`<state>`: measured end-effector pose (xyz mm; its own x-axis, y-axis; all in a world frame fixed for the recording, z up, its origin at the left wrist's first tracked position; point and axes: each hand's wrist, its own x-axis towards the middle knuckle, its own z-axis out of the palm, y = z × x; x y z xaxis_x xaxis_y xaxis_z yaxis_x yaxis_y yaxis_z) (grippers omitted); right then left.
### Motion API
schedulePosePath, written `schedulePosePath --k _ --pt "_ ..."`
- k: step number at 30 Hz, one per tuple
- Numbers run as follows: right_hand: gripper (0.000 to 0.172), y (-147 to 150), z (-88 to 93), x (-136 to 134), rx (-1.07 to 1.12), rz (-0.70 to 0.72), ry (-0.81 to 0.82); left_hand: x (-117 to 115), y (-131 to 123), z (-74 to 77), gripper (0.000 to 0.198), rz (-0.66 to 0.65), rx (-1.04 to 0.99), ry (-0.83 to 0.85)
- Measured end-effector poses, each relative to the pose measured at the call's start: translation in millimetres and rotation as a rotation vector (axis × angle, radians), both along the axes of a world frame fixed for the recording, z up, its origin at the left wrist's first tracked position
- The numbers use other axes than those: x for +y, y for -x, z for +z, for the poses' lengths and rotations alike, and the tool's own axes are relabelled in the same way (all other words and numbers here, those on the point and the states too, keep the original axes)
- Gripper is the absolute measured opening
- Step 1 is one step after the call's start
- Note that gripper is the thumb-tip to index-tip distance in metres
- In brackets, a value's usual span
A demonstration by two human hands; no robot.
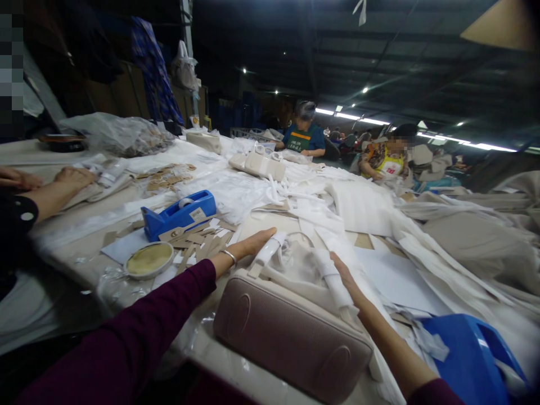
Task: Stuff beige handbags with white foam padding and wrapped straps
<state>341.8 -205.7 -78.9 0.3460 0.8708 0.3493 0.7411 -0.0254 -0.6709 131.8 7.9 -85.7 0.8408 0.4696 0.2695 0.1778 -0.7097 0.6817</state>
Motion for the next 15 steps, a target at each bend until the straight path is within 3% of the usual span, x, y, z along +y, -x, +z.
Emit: schedulePosePath --k 4,6,10,12,15 --pt "0.018 -3 -1.8 0 0.036 -0.025 0.052 -15 19 10.3 0.021 0.276 -0.108 0.001" --pt "0.018 -5 -2.4 3 0.072 -0.036 0.068 -29 34 18.3 0.017 0.310 -0.154 0.200" --pt "0.030 -9 1.8 0 0.102 -0.117 0.052 -57 61 28.6 0.020 -0.029 -0.014 0.788" --pt "0.041 -6 8.3 -17 0.142 -0.208 -0.025 -66 71 31.3 0.025 -0.104 0.016 0.837" --pt "0.036 17 20.2 -62 0.385 -0.351 -0.131 -74 82 32.9 0.037 -0.092 -0.069 0.805"
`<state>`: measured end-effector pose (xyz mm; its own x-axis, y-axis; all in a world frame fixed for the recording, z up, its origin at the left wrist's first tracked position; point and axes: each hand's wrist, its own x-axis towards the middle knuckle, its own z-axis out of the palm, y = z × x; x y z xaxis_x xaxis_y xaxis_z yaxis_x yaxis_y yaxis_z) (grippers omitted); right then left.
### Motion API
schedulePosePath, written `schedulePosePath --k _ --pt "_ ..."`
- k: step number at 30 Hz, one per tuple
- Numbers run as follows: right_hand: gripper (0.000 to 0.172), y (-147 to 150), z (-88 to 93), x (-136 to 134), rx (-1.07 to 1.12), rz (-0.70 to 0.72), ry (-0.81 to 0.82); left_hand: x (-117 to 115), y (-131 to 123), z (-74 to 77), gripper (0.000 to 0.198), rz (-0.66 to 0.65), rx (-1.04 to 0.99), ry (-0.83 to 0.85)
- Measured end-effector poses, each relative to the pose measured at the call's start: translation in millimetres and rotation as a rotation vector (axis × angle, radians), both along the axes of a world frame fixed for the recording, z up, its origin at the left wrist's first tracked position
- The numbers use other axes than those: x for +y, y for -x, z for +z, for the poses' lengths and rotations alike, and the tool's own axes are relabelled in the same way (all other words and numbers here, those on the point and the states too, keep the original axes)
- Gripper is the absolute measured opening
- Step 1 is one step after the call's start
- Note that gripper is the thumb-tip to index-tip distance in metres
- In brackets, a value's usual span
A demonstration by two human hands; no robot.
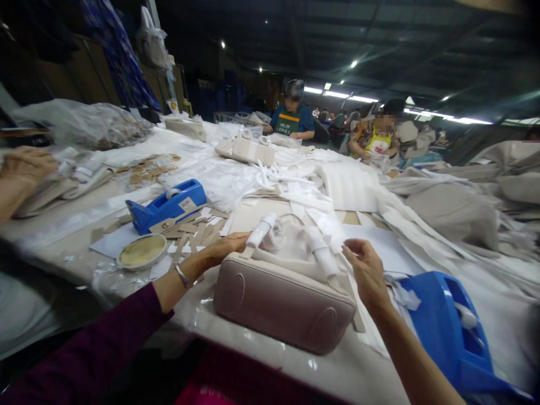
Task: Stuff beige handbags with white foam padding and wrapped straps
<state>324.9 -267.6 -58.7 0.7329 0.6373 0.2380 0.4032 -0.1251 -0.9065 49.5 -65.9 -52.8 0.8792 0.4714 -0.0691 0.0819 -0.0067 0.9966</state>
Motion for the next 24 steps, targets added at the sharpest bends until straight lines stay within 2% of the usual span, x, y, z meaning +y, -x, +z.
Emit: schedulePosePath --k 3,5,7,10,13,17,19,21,24 --pt "0.042 34 6.9 -44 0.271 0.074 -0.010 -8 9 -1.4 0.063 -0.032 -0.102 0.161" --pt "0.053 52 6.8 -63 0.290 0.181 0.031 -16 15 -2.5 0.078 -0.075 -0.197 0.245" --pt "0.064 62 4.4 -71 0.200 0.234 0.076 -23 24 -2.7 0.086 -0.117 -0.258 0.218" --pt "0.076 65 1.1 -69 0.073 0.206 0.158 -30 35 -2.2 0.089 -0.134 -0.248 0.077" --pt "0.069 65 0.3 -63 -0.006 0.181 0.249 -33 40 -4.1 0.077 -0.078 -0.159 0.007" --pt "0.041 68 -2.1 -60 -0.118 0.182 0.291 -39 39 -13.3 0.055 0.066 -0.125 0.059" --pt "0.038 68 -3.7 -61 -0.165 0.197 0.292 -43 39 -18.2 0.053 0.134 -0.113 0.060" --pt "0.039 65 -1.5 -63 -0.231 0.209 0.284 -44 40 -19.7 0.056 0.148 -0.104 0.028" --pt "0.039 57 17.0 -61 -0.392 0.145 0.218 -35 37 -9.7 0.064 0.174 -0.148 -0.025"
